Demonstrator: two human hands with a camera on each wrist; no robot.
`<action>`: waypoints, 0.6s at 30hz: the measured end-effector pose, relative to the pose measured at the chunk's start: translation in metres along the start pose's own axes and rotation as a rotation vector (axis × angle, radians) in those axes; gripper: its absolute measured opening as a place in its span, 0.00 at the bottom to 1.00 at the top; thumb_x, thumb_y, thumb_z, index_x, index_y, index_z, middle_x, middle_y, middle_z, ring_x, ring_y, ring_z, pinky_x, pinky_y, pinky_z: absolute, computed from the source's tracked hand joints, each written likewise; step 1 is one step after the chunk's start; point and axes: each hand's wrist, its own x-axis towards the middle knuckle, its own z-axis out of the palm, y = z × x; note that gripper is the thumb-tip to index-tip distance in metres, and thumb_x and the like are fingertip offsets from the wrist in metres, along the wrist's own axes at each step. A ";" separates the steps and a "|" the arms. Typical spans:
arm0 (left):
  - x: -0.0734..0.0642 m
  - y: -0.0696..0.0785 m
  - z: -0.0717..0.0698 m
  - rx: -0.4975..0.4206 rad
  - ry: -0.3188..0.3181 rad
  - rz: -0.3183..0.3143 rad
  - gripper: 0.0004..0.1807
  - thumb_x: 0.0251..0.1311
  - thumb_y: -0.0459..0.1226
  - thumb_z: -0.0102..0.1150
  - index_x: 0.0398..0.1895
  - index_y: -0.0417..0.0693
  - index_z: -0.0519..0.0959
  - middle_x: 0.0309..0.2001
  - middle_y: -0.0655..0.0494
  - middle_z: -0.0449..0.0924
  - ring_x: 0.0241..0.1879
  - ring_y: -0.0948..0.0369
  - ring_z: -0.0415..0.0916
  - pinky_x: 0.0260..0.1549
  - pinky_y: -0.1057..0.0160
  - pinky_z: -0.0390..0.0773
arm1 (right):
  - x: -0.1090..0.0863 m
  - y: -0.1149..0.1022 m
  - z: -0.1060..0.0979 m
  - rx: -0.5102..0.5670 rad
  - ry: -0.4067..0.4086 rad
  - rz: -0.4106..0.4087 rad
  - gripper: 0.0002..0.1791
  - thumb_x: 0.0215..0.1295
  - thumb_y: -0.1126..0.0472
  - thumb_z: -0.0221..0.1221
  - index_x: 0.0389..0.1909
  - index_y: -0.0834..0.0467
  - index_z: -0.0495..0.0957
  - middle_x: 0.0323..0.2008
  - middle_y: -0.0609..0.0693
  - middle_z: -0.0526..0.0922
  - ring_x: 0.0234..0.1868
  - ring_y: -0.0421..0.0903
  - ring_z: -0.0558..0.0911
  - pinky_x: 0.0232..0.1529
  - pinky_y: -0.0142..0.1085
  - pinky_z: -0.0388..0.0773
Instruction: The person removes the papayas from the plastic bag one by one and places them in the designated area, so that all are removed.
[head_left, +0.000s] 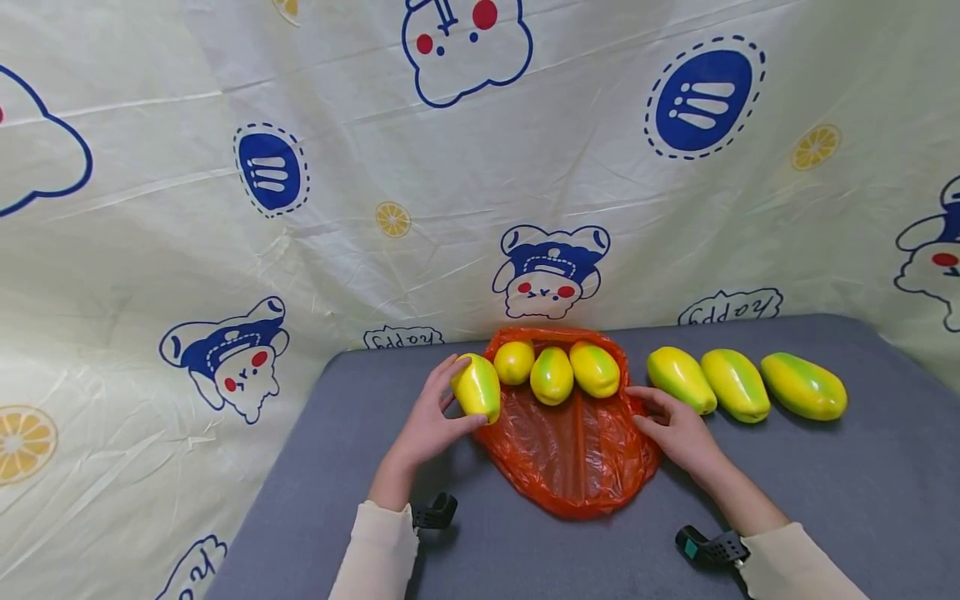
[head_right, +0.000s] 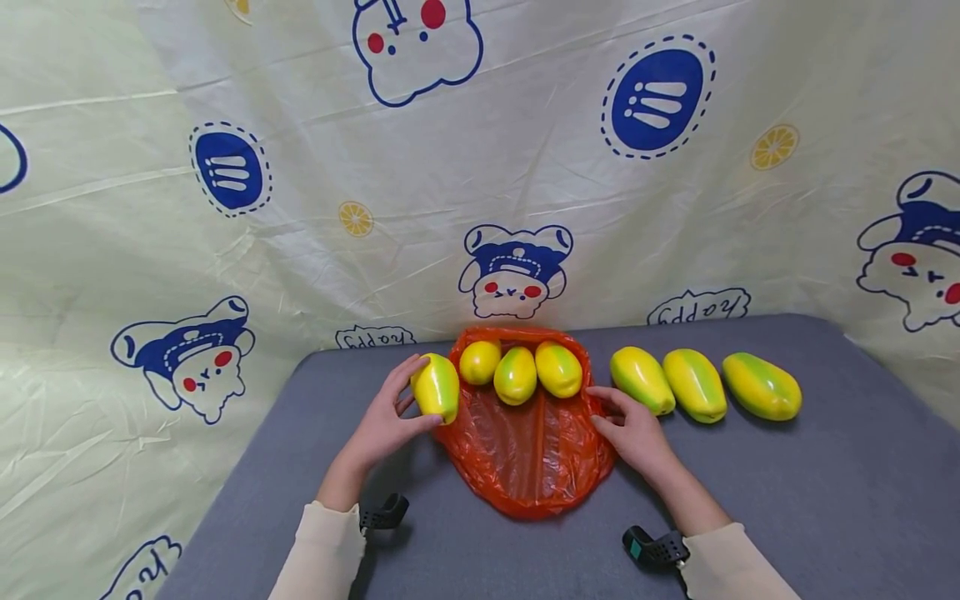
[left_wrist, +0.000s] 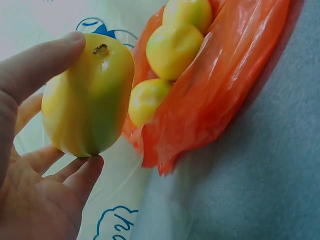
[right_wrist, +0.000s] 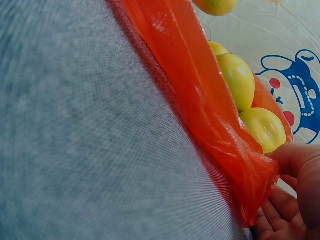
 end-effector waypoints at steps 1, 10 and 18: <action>0.000 -0.002 -0.002 -0.004 0.012 -0.011 0.45 0.52 0.41 0.74 0.74 0.66 0.63 0.80 0.54 0.47 0.76 0.50 0.54 0.71 0.42 0.64 | 0.000 0.001 0.000 -0.005 0.001 0.001 0.24 0.73 0.58 0.56 0.68 0.58 0.70 0.63 0.62 0.76 0.58 0.51 0.77 0.47 0.21 0.73; -0.002 -0.014 -0.015 0.004 0.110 -0.089 0.46 0.52 0.39 0.74 0.75 0.61 0.63 0.79 0.51 0.49 0.77 0.48 0.53 0.72 0.44 0.63 | 0.001 0.000 0.000 -0.012 0.007 -0.002 0.24 0.73 0.58 0.56 0.67 0.59 0.71 0.63 0.63 0.77 0.59 0.55 0.77 0.47 0.22 0.74; -0.003 -0.033 -0.022 0.066 0.139 -0.087 0.46 0.51 0.39 0.74 0.75 0.53 0.63 0.78 0.42 0.51 0.75 0.42 0.55 0.69 0.39 0.65 | 0.002 0.001 0.000 -0.028 0.004 0.011 0.24 0.73 0.59 0.56 0.68 0.58 0.71 0.62 0.62 0.77 0.55 0.48 0.78 0.47 0.22 0.75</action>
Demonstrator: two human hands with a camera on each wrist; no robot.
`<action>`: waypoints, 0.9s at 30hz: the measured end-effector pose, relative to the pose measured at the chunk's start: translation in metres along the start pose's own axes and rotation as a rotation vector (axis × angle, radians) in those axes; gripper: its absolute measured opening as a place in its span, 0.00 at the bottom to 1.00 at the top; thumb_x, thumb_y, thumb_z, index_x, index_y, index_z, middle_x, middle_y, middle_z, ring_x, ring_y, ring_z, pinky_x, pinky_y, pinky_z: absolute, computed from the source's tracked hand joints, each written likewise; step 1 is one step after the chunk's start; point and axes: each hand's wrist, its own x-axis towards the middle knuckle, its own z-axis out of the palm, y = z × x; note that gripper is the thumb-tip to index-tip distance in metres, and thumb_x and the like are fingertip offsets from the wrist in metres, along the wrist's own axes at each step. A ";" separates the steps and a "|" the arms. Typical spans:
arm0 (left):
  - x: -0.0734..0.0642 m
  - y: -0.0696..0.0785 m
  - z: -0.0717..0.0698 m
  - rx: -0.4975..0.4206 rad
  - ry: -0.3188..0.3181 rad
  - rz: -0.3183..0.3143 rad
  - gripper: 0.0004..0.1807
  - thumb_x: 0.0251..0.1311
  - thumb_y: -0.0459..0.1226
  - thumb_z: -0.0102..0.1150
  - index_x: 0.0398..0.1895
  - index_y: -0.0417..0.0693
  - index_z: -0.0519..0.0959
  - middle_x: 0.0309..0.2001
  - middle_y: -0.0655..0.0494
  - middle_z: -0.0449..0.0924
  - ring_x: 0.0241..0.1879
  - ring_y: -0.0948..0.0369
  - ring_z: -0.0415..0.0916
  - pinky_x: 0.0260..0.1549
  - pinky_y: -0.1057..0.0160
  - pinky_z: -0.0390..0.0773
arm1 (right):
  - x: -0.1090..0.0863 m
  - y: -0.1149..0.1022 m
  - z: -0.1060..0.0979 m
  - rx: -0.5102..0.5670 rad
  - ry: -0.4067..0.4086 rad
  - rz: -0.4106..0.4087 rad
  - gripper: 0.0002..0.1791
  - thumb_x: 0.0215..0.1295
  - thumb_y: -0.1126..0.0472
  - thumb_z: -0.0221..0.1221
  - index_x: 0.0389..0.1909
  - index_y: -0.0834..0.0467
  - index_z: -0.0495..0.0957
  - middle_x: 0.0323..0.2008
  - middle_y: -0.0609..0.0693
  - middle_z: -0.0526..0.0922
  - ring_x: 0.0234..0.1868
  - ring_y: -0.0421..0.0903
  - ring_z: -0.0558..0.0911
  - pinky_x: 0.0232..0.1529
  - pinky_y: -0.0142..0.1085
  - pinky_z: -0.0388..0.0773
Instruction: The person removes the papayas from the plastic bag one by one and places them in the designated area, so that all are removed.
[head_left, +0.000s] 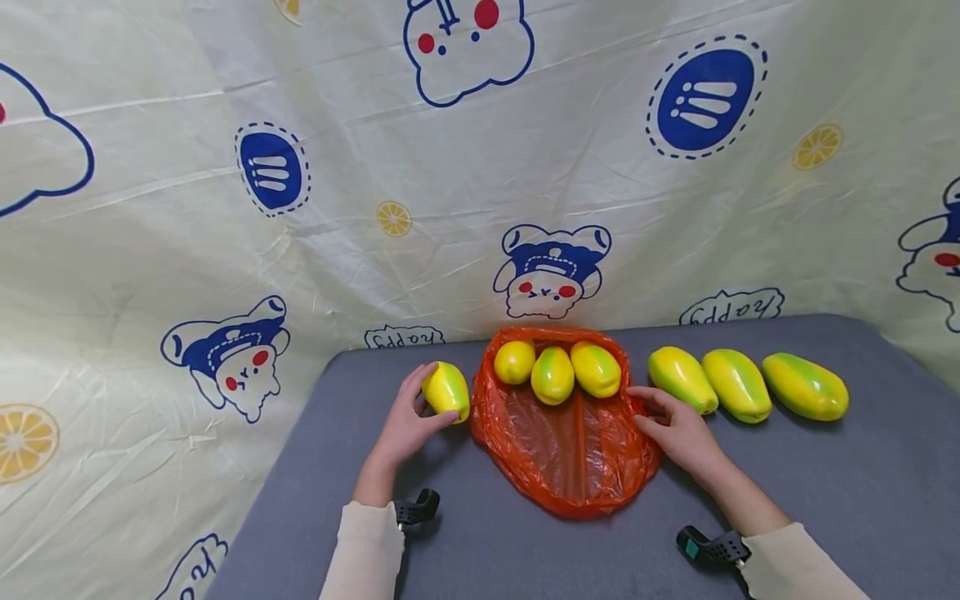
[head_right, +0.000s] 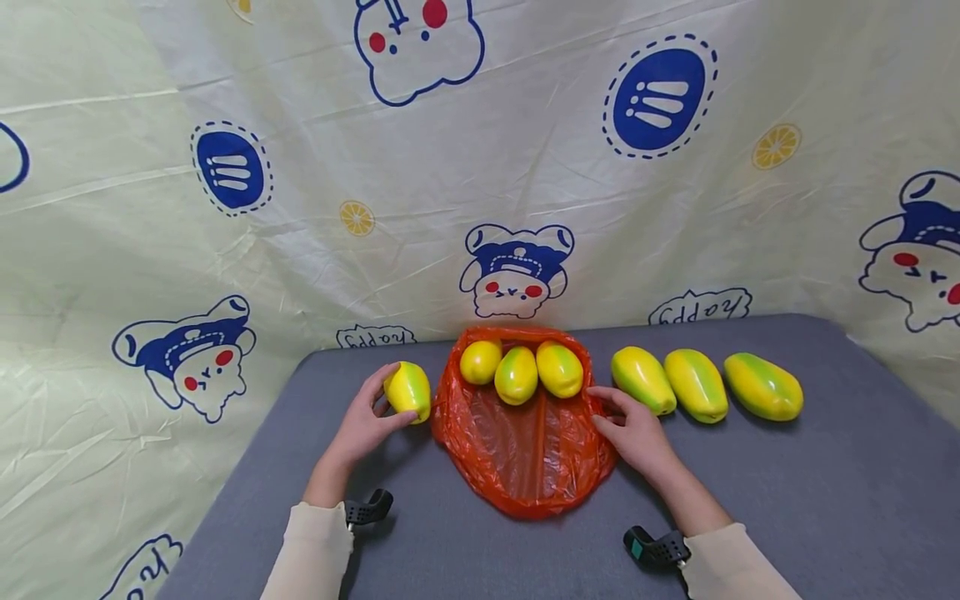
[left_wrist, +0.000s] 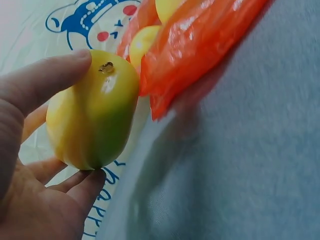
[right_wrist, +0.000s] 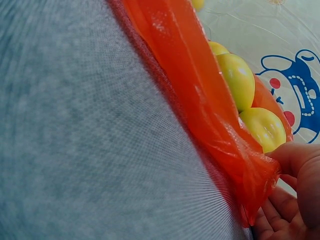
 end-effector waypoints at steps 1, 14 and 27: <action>0.000 -0.002 0.000 0.005 0.002 -0.001 0.46 0.51 0.39 0.74 0.75 0.52 0.63 0.78 0.41 0.51 0.75 0.41 0.55 0.69 0.39 0.65 | 0.000 0.000 0.000 0.003 -0.002 -0.002 0.24 0.73 0.59 0.56 0.68 0.59 0.70 0.62 0.63 0.77 0.55 0.48 0.78 0.46 0.23 0.75; -0.002 -0.020 -0.002 0.009 -0.017 -0.082 0.45 0.52 0.36 0.73 0.74 0.52 0.64 0.78 0.42 0.50 0.75 0.43 0.55 0.72 0.41 0.62 | -0.001 -0.001 0.002 0.005 0.004 -0.012 0.24 0.73 0.60 0.56 0.67 0.59 0.71 0.62 0.63 0.78 0.57 0.55 0.77 0.47 0.23 0.74; -0.001 -0.021 -0.002 -0.006 -0.055 -0.118 0.46 0.52 0.38 0.74 0.75 0.57 0.62 0.81 0.41 0.36 0.77 0.38 0.49 0.72 0.39 0.58 | -0.001 -0.002 0.001 -0.002 0.007 -0.012 0.25 0.72 0.59 0.57 0.67 0.59 0.71 0.61 0.63 0.78 0.57 0.54 0.78 0.46 0.25 0.76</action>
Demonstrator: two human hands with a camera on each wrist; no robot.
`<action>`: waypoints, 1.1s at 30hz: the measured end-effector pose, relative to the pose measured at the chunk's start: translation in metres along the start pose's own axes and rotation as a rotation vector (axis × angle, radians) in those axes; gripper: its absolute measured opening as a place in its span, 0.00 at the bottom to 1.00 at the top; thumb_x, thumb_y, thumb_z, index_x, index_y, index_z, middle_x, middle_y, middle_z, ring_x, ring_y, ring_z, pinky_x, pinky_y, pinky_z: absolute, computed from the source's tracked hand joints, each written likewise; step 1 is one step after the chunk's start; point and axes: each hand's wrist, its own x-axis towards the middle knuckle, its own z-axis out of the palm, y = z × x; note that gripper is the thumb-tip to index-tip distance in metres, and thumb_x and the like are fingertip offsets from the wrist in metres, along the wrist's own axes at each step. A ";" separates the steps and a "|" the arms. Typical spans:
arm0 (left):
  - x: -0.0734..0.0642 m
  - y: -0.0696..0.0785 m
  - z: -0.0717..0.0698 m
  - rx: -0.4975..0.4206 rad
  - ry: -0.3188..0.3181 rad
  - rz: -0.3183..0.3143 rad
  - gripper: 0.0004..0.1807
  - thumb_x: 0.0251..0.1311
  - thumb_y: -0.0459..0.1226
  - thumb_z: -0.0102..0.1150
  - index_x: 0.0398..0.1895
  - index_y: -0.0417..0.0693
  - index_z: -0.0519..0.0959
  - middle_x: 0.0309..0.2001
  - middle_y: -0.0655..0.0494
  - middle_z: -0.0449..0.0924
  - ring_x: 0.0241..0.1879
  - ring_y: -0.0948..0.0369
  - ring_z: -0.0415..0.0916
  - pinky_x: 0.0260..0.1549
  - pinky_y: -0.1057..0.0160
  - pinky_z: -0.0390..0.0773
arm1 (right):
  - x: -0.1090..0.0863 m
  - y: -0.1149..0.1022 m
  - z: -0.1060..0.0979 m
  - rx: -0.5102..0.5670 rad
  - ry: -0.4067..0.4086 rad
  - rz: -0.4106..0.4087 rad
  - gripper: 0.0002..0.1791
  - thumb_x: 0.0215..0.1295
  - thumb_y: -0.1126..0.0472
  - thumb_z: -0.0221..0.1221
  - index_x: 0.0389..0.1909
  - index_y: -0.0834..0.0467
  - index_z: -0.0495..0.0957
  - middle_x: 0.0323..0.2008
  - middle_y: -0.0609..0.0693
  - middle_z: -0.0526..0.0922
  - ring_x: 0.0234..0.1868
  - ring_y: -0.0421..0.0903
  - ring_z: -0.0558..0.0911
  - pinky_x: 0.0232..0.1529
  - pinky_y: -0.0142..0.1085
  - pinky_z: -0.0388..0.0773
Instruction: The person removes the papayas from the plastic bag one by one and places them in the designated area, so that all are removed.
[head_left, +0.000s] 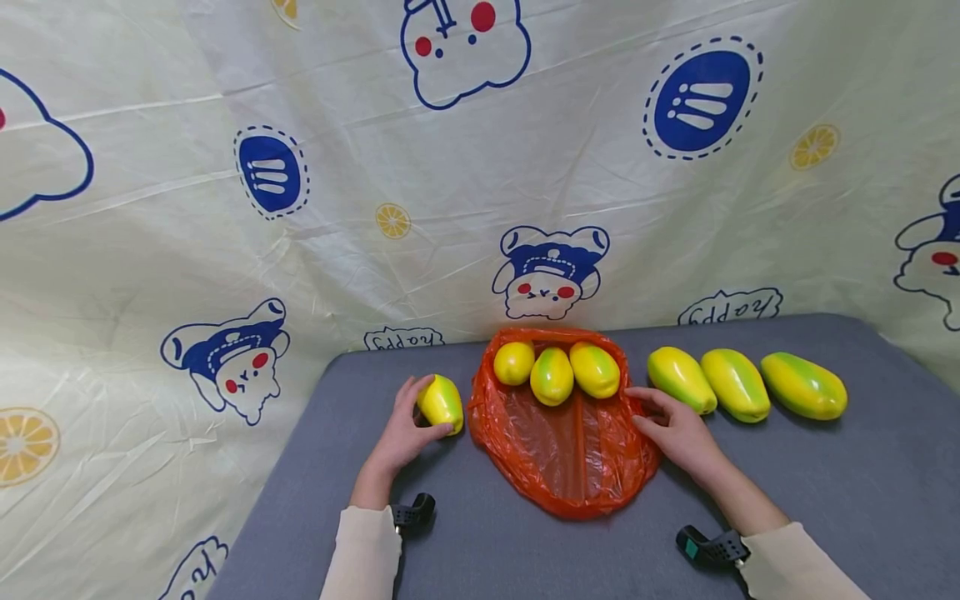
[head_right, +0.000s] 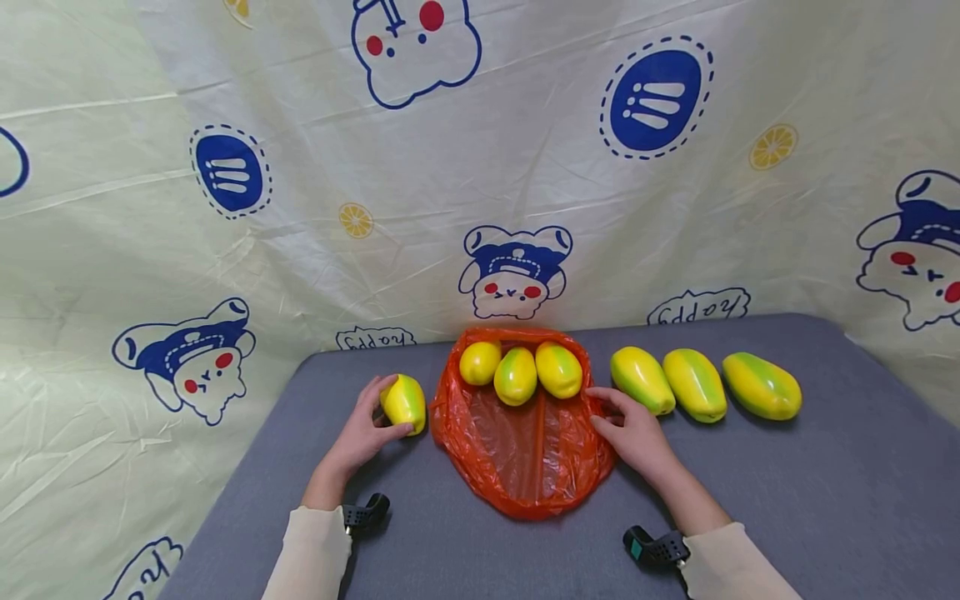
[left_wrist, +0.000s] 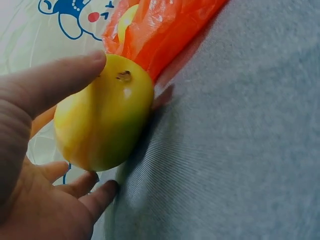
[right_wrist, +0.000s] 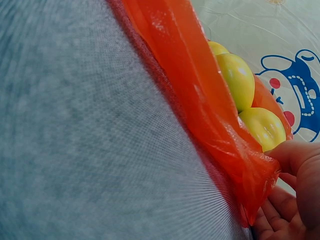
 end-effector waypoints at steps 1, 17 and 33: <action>0.000 0.000 0.000 0.000 0.000 -0.005 0.47 0.52 0.39 0.74 0.75 0.57 0.61 0.81 0.42 0.35 0.77 0.38 0.48 0.73 0.39 0.58 | 0.000 0.000 0.000 -0.002 0.000 -0.001 0.25 0.72 0.59 0.57 0.67 0.59 0.71 0.61 0.63 0.78 0.57 0.54 0.78 0.46 0.24 0.76; -0.001 0.017 -0.001 0.065 0.139 0.020 0.40 0.60 0.44 0.67 0.75 0.55 0.62 0.81 0.46 0.42 0.78 0.41 0.47 0.72 0.33 0.55 | 0.008 0.000 -0.002 -0.030 -0.005 -0.006 0.24 0.72 0.58 0.57 0.67 0.57 0.72 0.60 0.62 0.79 0.51 0.42 0.78 0.46 0.24 0.76; -0.006 0.059 0.014 0.153 0.242 0.241 0.32 0.61 0.38 0.66 0.70 0.53 0.70 0.77 0.53 0.58 0.75 0.48 0.59 0.70 0.40 0.65 | 0.001 0.000 0.004 -0.029 0.007 -0.009 0.23 0.73 0.58 0.57 0.66 0.59 0.72 0.59 0.63 0.79 0.55 0.54 0.79 0.46 0.21 0.75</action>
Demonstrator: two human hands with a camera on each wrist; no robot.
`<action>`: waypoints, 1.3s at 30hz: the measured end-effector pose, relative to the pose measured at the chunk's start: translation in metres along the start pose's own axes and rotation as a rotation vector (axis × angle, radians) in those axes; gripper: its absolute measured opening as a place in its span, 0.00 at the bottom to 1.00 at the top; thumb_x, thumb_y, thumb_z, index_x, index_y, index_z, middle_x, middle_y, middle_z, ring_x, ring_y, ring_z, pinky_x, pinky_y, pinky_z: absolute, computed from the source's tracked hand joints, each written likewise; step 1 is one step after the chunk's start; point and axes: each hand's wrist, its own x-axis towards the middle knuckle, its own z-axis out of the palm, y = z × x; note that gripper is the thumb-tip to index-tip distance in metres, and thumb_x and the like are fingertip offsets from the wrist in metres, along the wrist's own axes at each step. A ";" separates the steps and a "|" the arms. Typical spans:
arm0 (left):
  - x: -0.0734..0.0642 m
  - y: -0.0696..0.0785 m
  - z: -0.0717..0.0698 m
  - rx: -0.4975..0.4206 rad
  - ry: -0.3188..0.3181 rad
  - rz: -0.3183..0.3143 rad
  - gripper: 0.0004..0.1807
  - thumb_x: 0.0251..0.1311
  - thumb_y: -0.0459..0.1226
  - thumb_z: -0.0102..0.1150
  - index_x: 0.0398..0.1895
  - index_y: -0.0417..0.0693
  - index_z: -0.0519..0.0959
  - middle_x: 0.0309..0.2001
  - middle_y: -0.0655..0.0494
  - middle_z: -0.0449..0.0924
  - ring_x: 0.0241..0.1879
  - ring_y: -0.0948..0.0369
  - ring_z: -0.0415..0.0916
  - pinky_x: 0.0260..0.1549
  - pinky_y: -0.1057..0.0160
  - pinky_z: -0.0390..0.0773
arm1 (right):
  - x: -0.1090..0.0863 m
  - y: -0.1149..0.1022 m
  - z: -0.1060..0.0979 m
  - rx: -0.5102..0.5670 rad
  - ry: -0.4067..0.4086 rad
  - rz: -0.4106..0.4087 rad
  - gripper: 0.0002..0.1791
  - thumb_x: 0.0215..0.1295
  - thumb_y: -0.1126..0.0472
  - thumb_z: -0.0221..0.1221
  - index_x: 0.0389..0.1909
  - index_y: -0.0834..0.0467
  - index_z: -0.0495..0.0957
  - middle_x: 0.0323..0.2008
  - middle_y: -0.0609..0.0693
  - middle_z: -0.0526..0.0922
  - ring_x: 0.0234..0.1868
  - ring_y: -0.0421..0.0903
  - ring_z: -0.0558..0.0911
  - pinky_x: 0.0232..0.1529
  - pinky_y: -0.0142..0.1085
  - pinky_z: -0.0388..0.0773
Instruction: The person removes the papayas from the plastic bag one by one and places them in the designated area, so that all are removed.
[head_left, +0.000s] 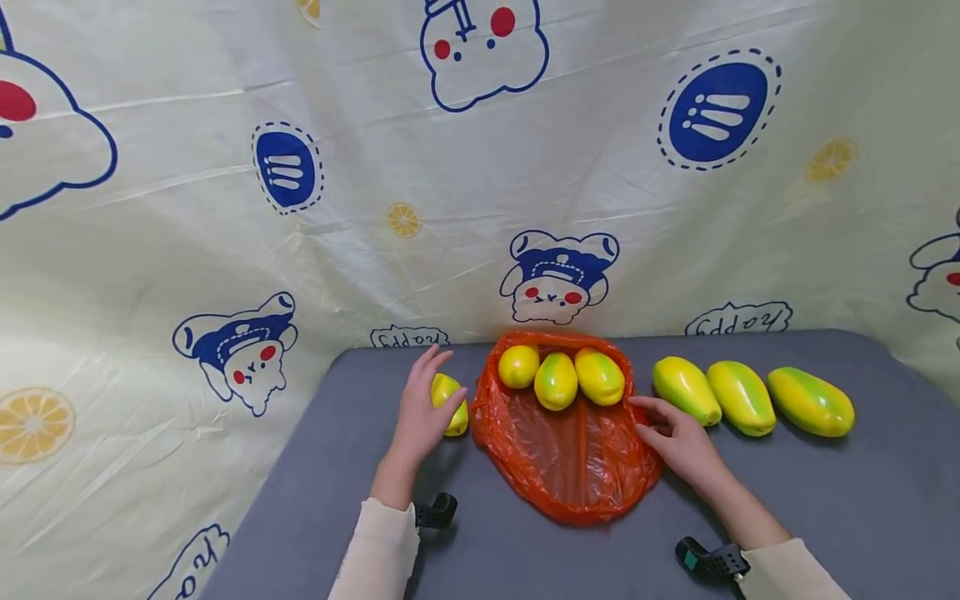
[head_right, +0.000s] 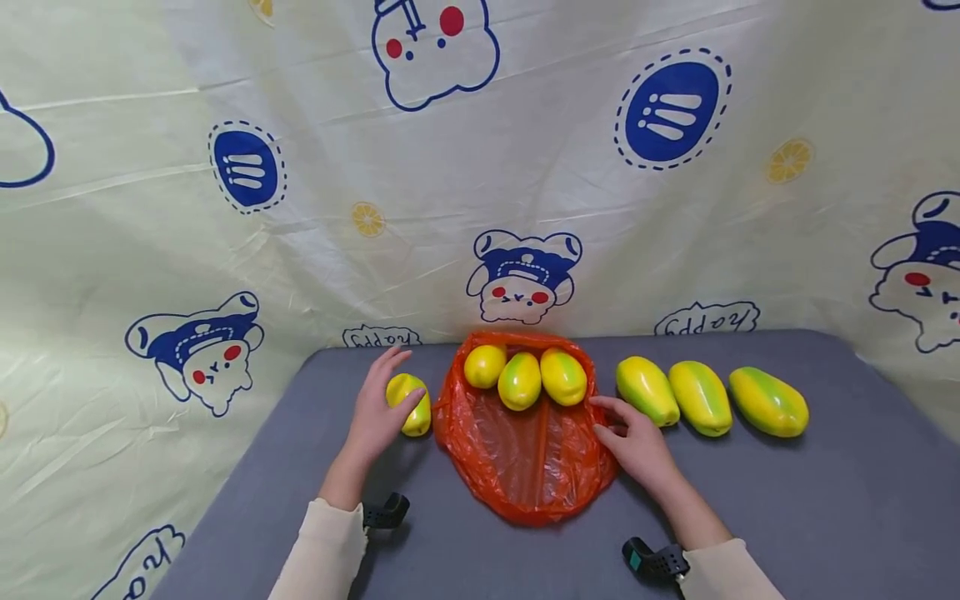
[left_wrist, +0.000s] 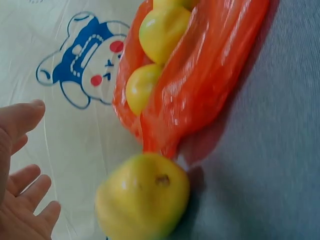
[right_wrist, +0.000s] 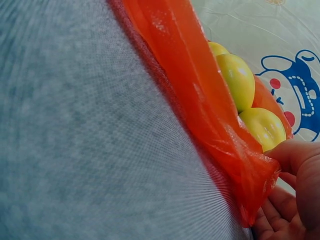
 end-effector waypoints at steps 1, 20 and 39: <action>0.000 0.003 0.002 0.006 -0.017 0.007 0.32 0.61 0.38 0.67 0.70 0.54 0.70 0.77 0.53 0.58 0.75 0.48 0.59 0.70 0.41 0.65 | -0.001 0.001 0.000 0.001 0.001 -0.001 0.23 0.73 0.58 0.57 0.66 0.59 0.72 0.59 0.63 0.79 0.55 0.54 0.79 0.46 0.22 0.75; 0.022 0.021 0.054 0.094 -0.253 0.034 0.35 0.62 0.39 0.67 0.72 0.53 0.67 0.77 0.53 0.56 0.73 0.49 0.62 0.65 0.44 0.72 | -0.001 -0.002 -0.002 0.020 0.014 0.006 0.23 0.72 0.59 0.58 0.66 0.59 0.73 0.59 0.63 0.79 0.55 0.56 0.80 0.46 0.24 0.76; 0.042 0.020 0.090 0.137 -0.227 -0.067 0.37 0.61 0.38 0.68 0.73 0.53 0.65 0.74 0.52 0.63 0.71 0.51 0.65 0.70 0.46 0.67 | -0.002 0.004 -0.002 0.017 0.000 0.022 0.23 0.72 0.60 0.57 0.66 0.58 0.72 0.59 0.62 0.79 0.55 0.56 0.80 0.48 0.26 0.76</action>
